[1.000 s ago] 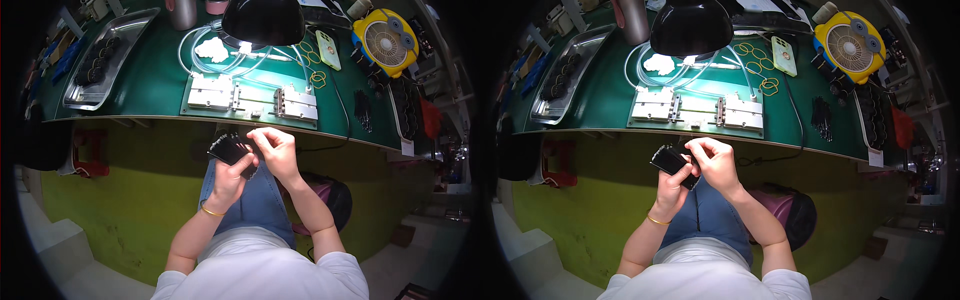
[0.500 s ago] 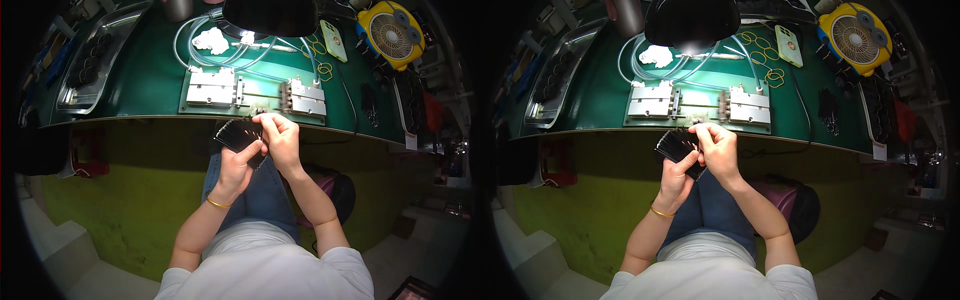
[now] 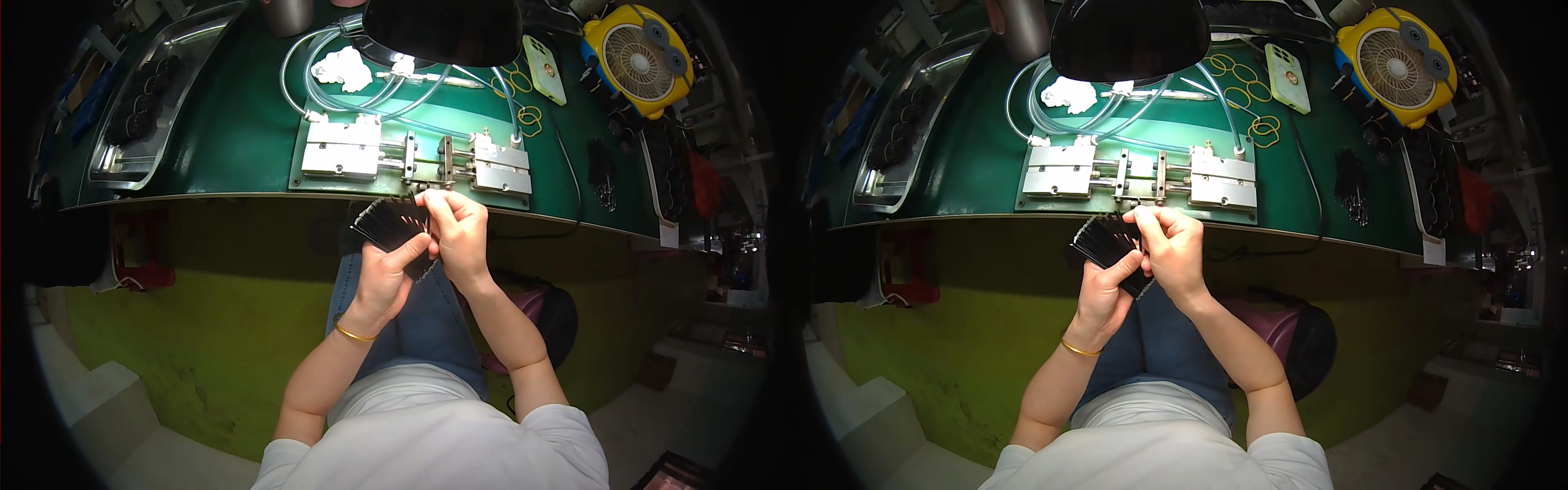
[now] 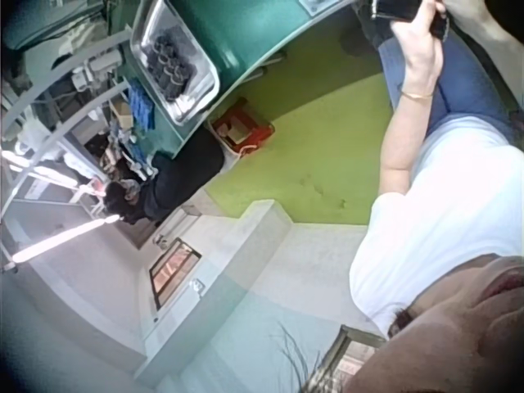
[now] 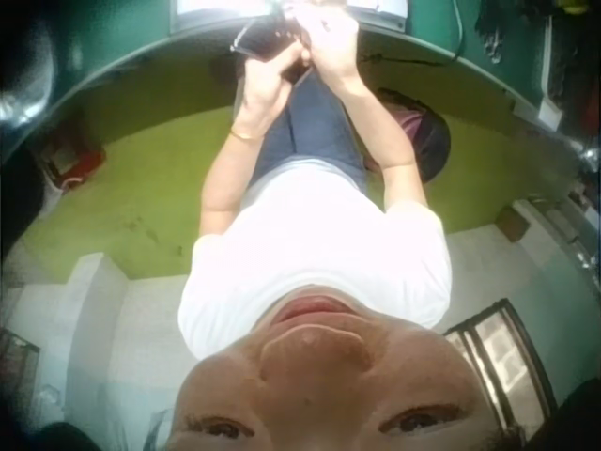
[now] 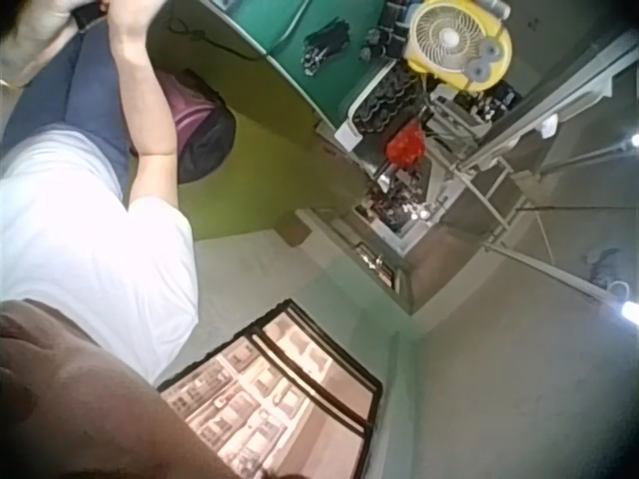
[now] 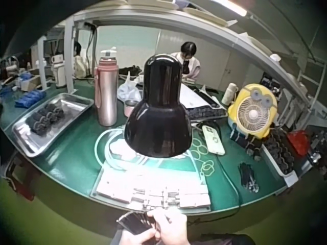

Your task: The person is assembling electronic components by sorting and attaching wires into black connector pieces.

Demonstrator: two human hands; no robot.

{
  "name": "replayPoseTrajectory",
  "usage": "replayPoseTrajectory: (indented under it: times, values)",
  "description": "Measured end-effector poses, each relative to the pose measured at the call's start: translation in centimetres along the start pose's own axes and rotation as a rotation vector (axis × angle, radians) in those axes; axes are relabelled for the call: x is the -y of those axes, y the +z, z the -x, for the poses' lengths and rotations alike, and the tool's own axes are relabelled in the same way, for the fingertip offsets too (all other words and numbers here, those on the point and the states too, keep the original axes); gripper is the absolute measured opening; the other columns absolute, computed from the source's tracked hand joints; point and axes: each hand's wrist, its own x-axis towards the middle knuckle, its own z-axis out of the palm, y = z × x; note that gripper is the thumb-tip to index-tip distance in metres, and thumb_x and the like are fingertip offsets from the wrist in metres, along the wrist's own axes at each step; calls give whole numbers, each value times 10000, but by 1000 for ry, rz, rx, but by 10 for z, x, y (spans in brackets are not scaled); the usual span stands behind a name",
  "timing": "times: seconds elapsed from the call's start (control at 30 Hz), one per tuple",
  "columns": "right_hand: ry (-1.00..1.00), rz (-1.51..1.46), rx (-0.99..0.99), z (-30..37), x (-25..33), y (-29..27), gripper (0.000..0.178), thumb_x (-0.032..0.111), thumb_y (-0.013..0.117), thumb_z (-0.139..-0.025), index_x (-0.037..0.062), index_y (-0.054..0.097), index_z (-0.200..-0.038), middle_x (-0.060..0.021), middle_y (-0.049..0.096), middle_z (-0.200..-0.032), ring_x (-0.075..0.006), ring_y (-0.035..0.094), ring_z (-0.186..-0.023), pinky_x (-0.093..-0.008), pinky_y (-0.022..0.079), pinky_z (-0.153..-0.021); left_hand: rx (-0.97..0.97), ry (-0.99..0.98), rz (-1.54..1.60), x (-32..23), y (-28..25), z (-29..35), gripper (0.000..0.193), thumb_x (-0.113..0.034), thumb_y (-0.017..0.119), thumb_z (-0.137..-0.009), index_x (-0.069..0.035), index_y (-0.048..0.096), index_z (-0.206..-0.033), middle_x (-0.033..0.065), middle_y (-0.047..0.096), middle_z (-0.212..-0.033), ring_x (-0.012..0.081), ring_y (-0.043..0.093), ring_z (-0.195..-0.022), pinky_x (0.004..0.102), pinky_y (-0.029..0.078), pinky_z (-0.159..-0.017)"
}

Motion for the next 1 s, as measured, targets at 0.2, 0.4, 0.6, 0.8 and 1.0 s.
replayPoseTrajectory:
  times: [0.2, 0.4, 0.6, 0.8, 1.0]
  values:
    - [15, 7, 10, -1, 2, -1, 192, 135, 522, -844, -17, 609, -762, 21, 461, -459, -21, 366, -343, -169, 274, -318, -4, -16, 16, -1, 2, 0, 136, 17, 552, -792, 9, 533, -926, 61, 570, -790, 136, 545, -699, 245, 456, -669]
    - [15, 4, 31, -2, 0, -4, 236, 178, 535, -849, -16, 613, -740, 13, 481, -476, -17, 384, -337, -164, 278, -310, 24, -28, 10, -2, 3, 0, 125, 11, 552, -794, 6, 535, -918, 60, 568, -789, 135, 542, -696, 245, 455, -669]
    - [-11, 81, 29, 4, 5, -3, 207, 177, 565, -836, -14, 603, -767, 10, 492, -494, -15, 387, -341, -169, 289, -305, -41, -79, -21, -9, 9, 8, 97, 4, 550, -798, 5, 544, -895, 59, 567, -783, 133, 538, -680, 246, 452, -646]
    - [-92, 188, 49, 10, 13, 3, 150, 131, 587, -820, -19, 601, -810, 3, 498, -517, -27, 411, -362, -169, 337, -314, -48, -11, -77, -12, 12, 14, 84, -2, 547, -802, 8, 552, -885, 59, 570, -780, 136, 537, -663, 250, 447, -613]
    - [-50, 199, 97, 12, 10, 0, 146, 123, 580, -823, -20, 608, -820, -1, 512, -529, -29, 420, -368, -173, 342, -316, -35, -19, -111, -11, 7, 16, 93, -11, 544, -809, 6, 550, -900, 57, 569, -783, 134, 536, -662, 246, 446, -606]
